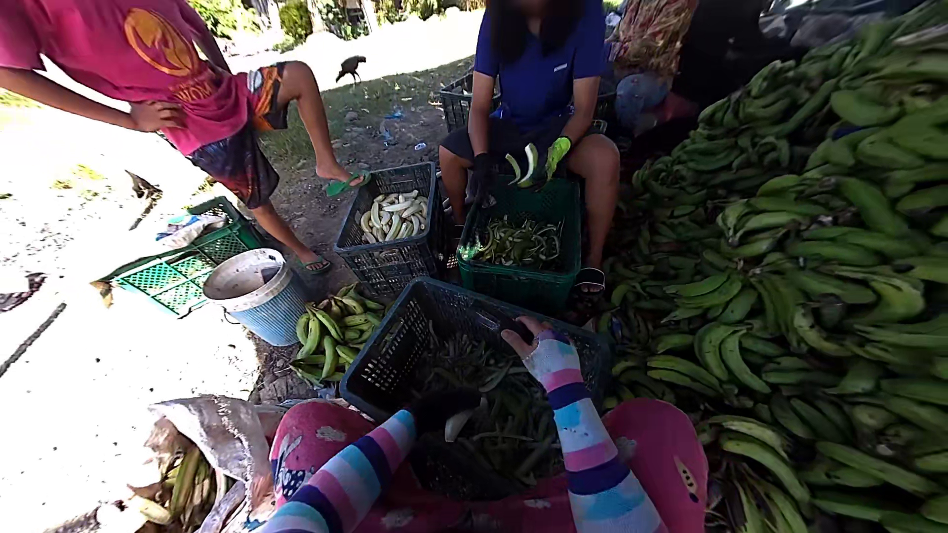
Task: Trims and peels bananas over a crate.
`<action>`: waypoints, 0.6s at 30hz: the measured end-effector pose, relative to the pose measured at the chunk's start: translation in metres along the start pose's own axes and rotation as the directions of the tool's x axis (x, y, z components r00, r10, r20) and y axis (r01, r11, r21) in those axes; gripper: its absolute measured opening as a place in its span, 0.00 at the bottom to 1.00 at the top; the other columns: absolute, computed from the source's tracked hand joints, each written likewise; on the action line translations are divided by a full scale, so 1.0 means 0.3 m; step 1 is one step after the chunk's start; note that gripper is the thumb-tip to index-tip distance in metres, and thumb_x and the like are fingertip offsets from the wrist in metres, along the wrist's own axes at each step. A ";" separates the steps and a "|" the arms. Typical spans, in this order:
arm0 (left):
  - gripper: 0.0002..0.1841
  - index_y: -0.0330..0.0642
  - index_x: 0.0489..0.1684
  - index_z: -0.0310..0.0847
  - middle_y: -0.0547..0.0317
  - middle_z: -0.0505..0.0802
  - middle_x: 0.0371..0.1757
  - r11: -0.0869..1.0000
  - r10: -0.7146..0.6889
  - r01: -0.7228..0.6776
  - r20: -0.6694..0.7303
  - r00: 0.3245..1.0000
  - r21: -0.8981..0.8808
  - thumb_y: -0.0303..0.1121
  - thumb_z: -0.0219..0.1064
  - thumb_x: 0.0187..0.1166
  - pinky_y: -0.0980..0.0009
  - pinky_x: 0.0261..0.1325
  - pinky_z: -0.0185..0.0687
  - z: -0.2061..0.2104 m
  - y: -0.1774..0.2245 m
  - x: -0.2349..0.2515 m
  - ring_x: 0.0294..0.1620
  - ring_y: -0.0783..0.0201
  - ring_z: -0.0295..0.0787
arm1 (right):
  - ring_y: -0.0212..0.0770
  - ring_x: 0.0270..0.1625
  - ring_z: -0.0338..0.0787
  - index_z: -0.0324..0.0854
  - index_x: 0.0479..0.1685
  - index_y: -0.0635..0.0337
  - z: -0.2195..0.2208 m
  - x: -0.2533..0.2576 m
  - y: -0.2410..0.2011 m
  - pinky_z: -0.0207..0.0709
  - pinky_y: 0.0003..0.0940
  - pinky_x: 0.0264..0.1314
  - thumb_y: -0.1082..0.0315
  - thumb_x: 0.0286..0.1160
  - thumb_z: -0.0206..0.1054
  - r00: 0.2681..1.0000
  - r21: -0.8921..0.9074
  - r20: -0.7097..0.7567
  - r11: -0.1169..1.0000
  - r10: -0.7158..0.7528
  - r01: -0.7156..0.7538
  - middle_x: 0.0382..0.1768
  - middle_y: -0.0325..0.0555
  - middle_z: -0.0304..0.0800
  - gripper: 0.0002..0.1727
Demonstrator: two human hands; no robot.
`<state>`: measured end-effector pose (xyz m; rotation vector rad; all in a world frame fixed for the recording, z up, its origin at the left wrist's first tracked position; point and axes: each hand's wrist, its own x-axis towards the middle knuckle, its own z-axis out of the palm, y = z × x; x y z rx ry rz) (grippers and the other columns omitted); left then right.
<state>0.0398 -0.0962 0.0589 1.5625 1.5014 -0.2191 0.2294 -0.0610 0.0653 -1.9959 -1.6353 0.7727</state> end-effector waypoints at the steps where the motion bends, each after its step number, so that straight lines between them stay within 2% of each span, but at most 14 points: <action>1: 0.22 0.41 0.77 0.74 0.46 0.86 0.66 0.996 0.084 -0.085 0.027 0.996 0.023 0.41 0.43 0.96 0.59 0.68 0.76 -0.085 -0.051 0.053 0.63 0.57 0.84 | 0.57 0.77 0.81 0.78 0.80 0.46 -0.008 -0.004 0.004 0.64 0.63 0.82 0.33 0.80 0.61 1.000 -0.008 0.005 1.000 0.007 -0.007 0.72 0.56 0.85 0.37; 3: 0.25 0.40 0.74 0.77 0.46 0.89 0.62 0.943 0.321 -0.325 -0.068 0.945 -0.071 0.48 0.47 0.93 0.58 0.65 0.82 -0.296 -0.193 0.202 0.58 0.58 0.87 | 0.57 0.77 0.82 0.78 0.80 0.46 -0.016 -0.010 0.009 0.65 0.62 0.81 0.33 0.80 0.60 1.000 -0.019 0.018 1.000 0.011 -0.010 0.73 0.55 0.85 0.37; 4: 0.26 0.38 0.72 0.77 0.46 0.89 0.58 0.904 0.339 -0.384 -0.232 0.912 -0.190 0.50 0.47 0.93 0.58 0.62 0.83 -0.396 -0.215 0.242 0.54 0.59 0.87 | 0.57 0.77 0.81 0.78 0.80 0.47 -0.018 -0.012 0.010 0.65 0.63 0.81 0.33 0.80 0.61 1.000 -0.021 0.023 1.000 0.006 -0.006 0.73 0.55 0.85 0.37; 5: 0.26 0.37 0.70 0.76 0.48 0.88 0.52 0.826 0.290 -0.449 -0.426 0.857 -0.342 0.49 0.46 0.93 0.61 0.55 0.83 -0.493 -0.207 0.254 0.47 0.61 0.86 | 0.57 0.77 0.82 0.79 0.80 0.47 -0.020 -0.015 0.008 0.65 0.63 0.81 0.33 0.80 0.61 1.000 -0.023 0.028 1.000 0.003 -0.002 0.72 0.56 0.85 0.37; 7: 0.24 0.41 0.65 0.73 0.56 0.83 0.38 0.561 0.037 -0.627 -0.741 0.670 -0.540 0.51 0.44 0.92 0.67 0.37 0.78 -0.653 -0.149 0.220 0.31 0.67 0.78 | 0.56 0.77 0.82 0.79 0.79 0.47 -0.018 -0.019 0.001 0.65 0.62 0.81 0.33 0.80 0.61 0.999 -0.035 0.043 0.999 0.004 -0.003 0.72 0.56 0.86 0.37; 9: 0.26 0.52 0.75 0.66 0.61 0.83 0.48 0.285 -0.061 -0.767 -0.809 0.584 -0.575 0.57 0.43 0.90 0.66 0.45 0.80 -0.743 -0.139 0.177 0.40 0.68 0.80 | 0.57 0.78 0.81 0.78 0.81 0.46 -0.006 -0.019 -0.007 0.65 0.62 0.82 0.33 0.80 0.61 0.999 -0.043 0.053 0.999 0.012 -0.010 0.73 0.57 0.85 0.37; 10: 0.26 0.54 0.77 0.63 0.60 0.84 0.50 0.239 -0.051 -0.788 -0.817 0.574 -0.568 0.58 0.43 0.90 0.65 0.46 0.81 -0.741 -0.153 0.173 0.42 0.67 0.82 | 0.59 0.78 0.80 0.77 0.81 0.46 0.004 -0.020 -0.011 0.65 0.63 0.82 0.34 0.80 0.61 0.999 -0.047 0.051 0.999 0.017 -0.014 0.74 0.58 0.83 0.37; 11: 0.27 0.52 0.77 0.63 0.58 0.86 0.50 0.246 -0.016 -0.790 -0.817 0.577 -0.562 0.58 0.42 0.90 0.66 0.42 0.81 -0.711 -0.171 0.183 0.39 0.67 0.83 | 0.60 0.79 0.79 0.75 0.83 0.46 0.015 -0.019 -0.017 0.65 0.63 0.82 0.35 0.81 0.61 0.999 -0.053 0.049 0.998 0.020 -0.017 0.75 0.60 0.81 0.36; 13: 0.30 0.41 0.82 0.59 0.49 0.87 0.56 0.297 0.106 -0.738 -0.747 0.656 -0.606 0.54 0.35 0.94 0.63 0.45 0.84 -0.590 -0.199 0.180 0.43 0.62 0.86 | 0.64 0.80 0.77 0.71 0.86 0.47 0.043 -0.021 -0.030 0.65 0.64 0.82 0.38 0.83 0.60 0.998 -0.060 0.052 0.998 0.017 -0.013 0.78 0.64 0.77 0.36; 14: 0.28 0.38 0.83 0.56 0.45 0.86 0.59 0.329 0.093 -0.690 -0.706 0.703 -0.644 0.49 0.31 0.95 0.63 0.46 0.85 -0.511 -0.169 0.141 0.46 0.59 0.88 | 0.65 0.81 0.75 0.69 0.88 0.48 0.057 -0.025 -0.039 0.64 0.64 0.82 0.40 0.84 0.61 0.998 -0.066 0.065 0.998 0.012 -0.008 0.80 0.66 0.74 0.36; 15: 0.27 0.36 0.81 0.58 0.44 0.86 0.59 0.419 -0.006 -0.612 -0.676 0.737 -0.671 0.44 0.28 0.96 0.65 0.48 0.84 -0.429 -0.101 0.068 0.48 0.59 0.87 | 0.66 0.81 0.74 0.69 0.88 0.50 0.073 -0.028 -0.046 0.65 0.62 0.83 0.42 0.85 0.61 0.997 -0.072 0.071 0.997 0.000 0.005 0.80 0.68 0.73 0.36; 16: 0.24 0.35 0.80 0.60 0.47 0.85 0.63 0.581 -0.128 -0.453 -0.626 0.770 -0.676 0.37 0.28 0.97 0.68 0.58 0.83 -0.355 -0.002 -0.043 0.56 0.62 0.86 | 0.66 0.82 0.74 0.69 0.87 0.53 0.088 -0.033 -0.053 0.65 0.60 0.83 0.45 0.86 0.62 0.997 -0.075 0.081 0.997 -0.014 0.020 0.80 0.69 0.72 0.35; 17: 0.24 0.29 0.87 0.53 0.40 0.77 0.79 0.719 -0.108 -0.344 -0.586 0.803 -0.604 0.29 0.30 0.96 0.68 0.75 0.71 -0.286 0.057 -0.145 0.73 0.59 0.78 | 0.66 0.81 0.75 0.70 0.86 0.56 0.103 -0.037 -0.058 0.67 0.58 0.83 0.46 0.85 0.63 0.996 -0.074 0.085 0.996 -0.036 0.042 0.79 0.69 0.73 0.35; 18: 0.24 0.24 0.87 0.54 0.33 0.72 0.83 0.891 -0.062 -0.222 -0.589 0.806 -0.397 0.24 0.42 0.93 0.65 0.83 0.64 -0.222 0.096 -0.220 0.82 0.53 0.71 | 0.66 0.79 0.77 0.71 0.84 0.59 0.114 -0.038 -0.068 0.69 0.57 0.82 0.47 0.85 0.63 0.994 -0.066 0.083 0.995 -0.067 0.072 0.78 0.70 0.75 0.34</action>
